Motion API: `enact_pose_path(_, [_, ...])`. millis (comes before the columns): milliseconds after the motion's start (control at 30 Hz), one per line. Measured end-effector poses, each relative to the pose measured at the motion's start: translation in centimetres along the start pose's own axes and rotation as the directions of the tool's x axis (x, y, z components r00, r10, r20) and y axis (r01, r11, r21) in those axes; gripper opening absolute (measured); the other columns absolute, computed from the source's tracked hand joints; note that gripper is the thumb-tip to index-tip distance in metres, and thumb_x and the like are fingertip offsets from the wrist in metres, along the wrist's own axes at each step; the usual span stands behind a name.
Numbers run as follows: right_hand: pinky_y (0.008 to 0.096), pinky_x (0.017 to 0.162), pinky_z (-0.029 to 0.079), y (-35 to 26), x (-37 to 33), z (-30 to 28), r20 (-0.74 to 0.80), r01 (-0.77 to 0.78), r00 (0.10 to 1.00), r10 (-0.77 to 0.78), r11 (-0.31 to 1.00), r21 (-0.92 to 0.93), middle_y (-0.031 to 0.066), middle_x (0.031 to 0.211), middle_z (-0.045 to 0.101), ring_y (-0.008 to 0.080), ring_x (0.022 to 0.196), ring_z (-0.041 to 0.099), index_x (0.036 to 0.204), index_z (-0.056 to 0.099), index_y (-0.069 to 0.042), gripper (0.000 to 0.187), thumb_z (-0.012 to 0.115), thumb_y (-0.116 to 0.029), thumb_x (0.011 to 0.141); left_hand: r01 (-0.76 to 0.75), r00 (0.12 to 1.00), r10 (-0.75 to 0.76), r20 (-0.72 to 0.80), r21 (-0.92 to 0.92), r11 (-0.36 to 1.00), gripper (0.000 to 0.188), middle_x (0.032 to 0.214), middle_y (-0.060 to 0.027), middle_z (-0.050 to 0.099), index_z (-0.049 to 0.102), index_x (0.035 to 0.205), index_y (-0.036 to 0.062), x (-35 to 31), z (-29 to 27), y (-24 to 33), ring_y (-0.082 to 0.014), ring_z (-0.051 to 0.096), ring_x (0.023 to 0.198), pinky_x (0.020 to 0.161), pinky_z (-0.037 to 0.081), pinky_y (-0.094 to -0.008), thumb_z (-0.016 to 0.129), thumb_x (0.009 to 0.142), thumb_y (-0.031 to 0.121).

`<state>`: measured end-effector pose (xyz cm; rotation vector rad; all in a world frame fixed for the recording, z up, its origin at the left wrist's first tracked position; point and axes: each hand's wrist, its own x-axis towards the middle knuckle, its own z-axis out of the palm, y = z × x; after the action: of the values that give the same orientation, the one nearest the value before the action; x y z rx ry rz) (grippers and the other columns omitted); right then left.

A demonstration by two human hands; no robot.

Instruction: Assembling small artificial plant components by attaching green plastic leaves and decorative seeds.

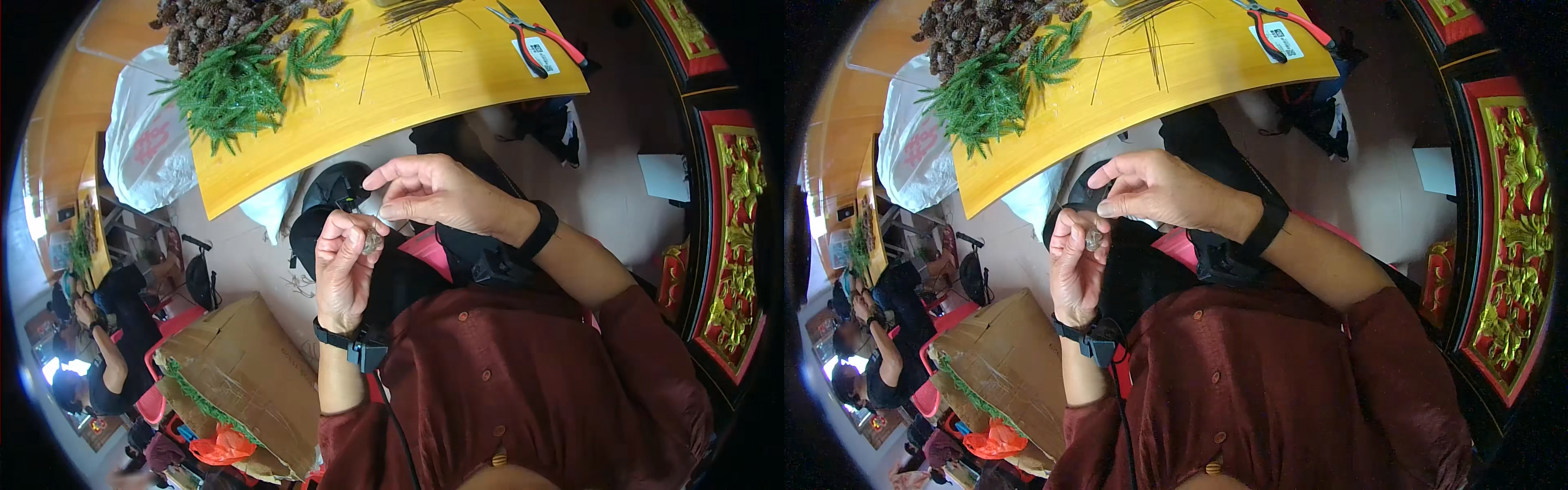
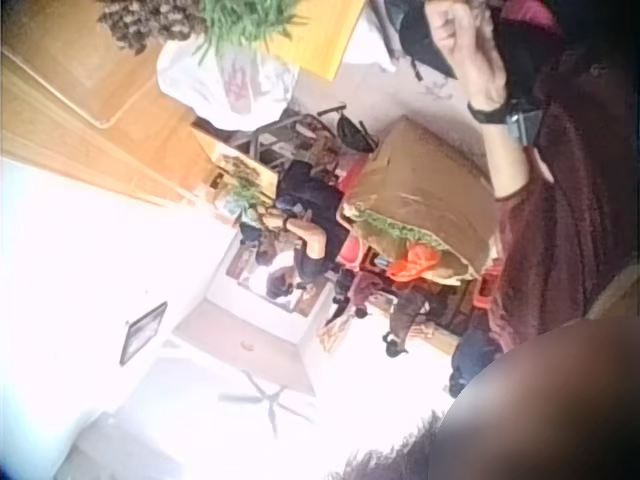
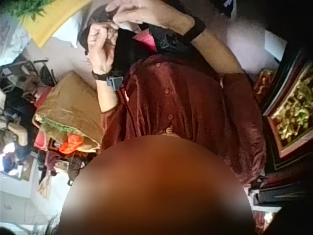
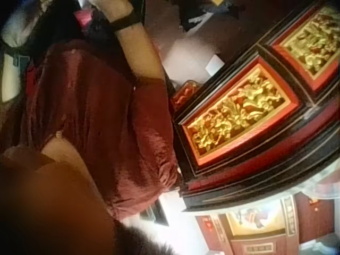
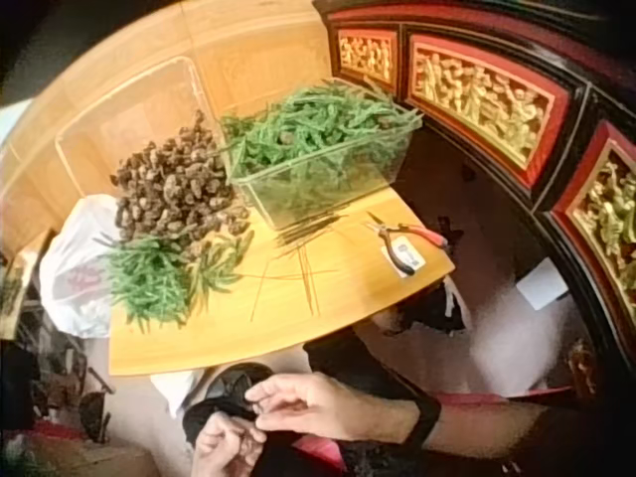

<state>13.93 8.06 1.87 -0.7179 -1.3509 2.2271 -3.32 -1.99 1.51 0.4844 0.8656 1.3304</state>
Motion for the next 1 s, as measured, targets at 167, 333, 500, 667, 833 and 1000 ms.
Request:
enact_pose_path(167, [0.0219,0.078,0.048,1.2,0.1,-0.3,0.063,0.049,0.997,-0.045,0.997,-0.067,0.0054,0.094,0.064,0.008,0.086,0.06,0.121,0.054,0.003,0.028,0.056,-0.004,0.094,0.007,0.998,-0.011,-0.058,-0.058,0.998,0.017,0.088,-0.0103,0.065,0.051,0.096,0.008,0.3,0.2,-0.7,-0.0112,0.057,0.076,0.065,0.043,-0.0221,0.066,0.089,0.011])
enact_pose_path(333, [0.0218,0.073,0.047,1.0,-0.1,0.0,0.038,0.025,0.999,-0.027,0.999,0.042,0.0045,0.092,0.063,0.0079,0.082,0.058,0.111,0.06,0.004,0.021,0.057,-0.007,0.094,0.023,0.997,-0.024,-0.075,-0.012,1.0,0.021,0.085,-0.0087,0.066,0.049,0.1,0.0089,0.3,0.4,-1.0,-0.0129,0.061,0.081,0.066,0.044,-0.022,0.066,0.088,0.007])
enact_pose_path(500, [0.0217,0.068,0.047,0.2,-0.2,-0.2,0.081,-0.024,0.996,0.025,0.999,-0.021,0.0036,0.087,0.063,0.0075,0.077,0.058,0.099,0.065,0.004,0.017,0.06,-0.01,0.093,0.024,0.996,-0.024,-0.081,0.007,1.0,0.021,0.086,-0.0077,0.064,0.05,0.104,0.0061,0.2,1.1,-1.1,-0.0126,0.059,0.08,0.067,0.043,-0.0213,0.065,0.089,0.008])
enact_pose_path(667, [0.0221,0.065,0.046,0.8,-0.2,-0.1,0.006,0.009,1.0,-0.009,0.999,-0.034,0.0027,0.078,0.062,0.008,0.072,0.058,0.091,0.067,0.004,0.016,0.064,-0.011,0.091,0.103,0.994,-0.102,-0.032,0.056,0.993,0.022,0.09,-0.0061,0.062,0.052,0.11,0.0036,0.3,1.6,-1.0,-0.0107,0.054,0.076,0.066,0.042,-0.0208,0.059,0.093,0.015])
enact_pose_path(833, [0.0234,0.062,0.046,1.4,0.1,0.6,-0.106,0.188,0.969,-0.225,0.941,-0.28,0.0034,0.075,0.062,0.0085,0.07,0.059,0.085,0.067,0.005,0.016,0.065,-0.011,0.09,0.199,0.98,-0.194,-0.044,0.138,0.97,0.026,0.081,-0.002,0.054,0.053,0.106,0.0038,-0.1,1.6,-0.4,-0.0092,0.045,0.07,0.062,0.037,-0.0218,0.053,0.094,0.028])
enact_pose_path(1000, [0.0276,0.06,0.048,1.2,0.1,1.7,-0.105,0.223,0.946,-0.306,0.852,-0.474,0.0084,0.075,0.062,0.0157,0.066,0.061,0.082,0.066,0.003,0.011,0.066,-0.007,0.086,0.242,0.966,-0.231,-0.119,0.084,0.967,0.021,0.082,0.0011,0.052,0.055,0.101,0.0046,-0.5,0.5,-0.2,-0.0071,0.041,0.067,0.059,0.032,-0.0203,0.05,0.095,0.024])
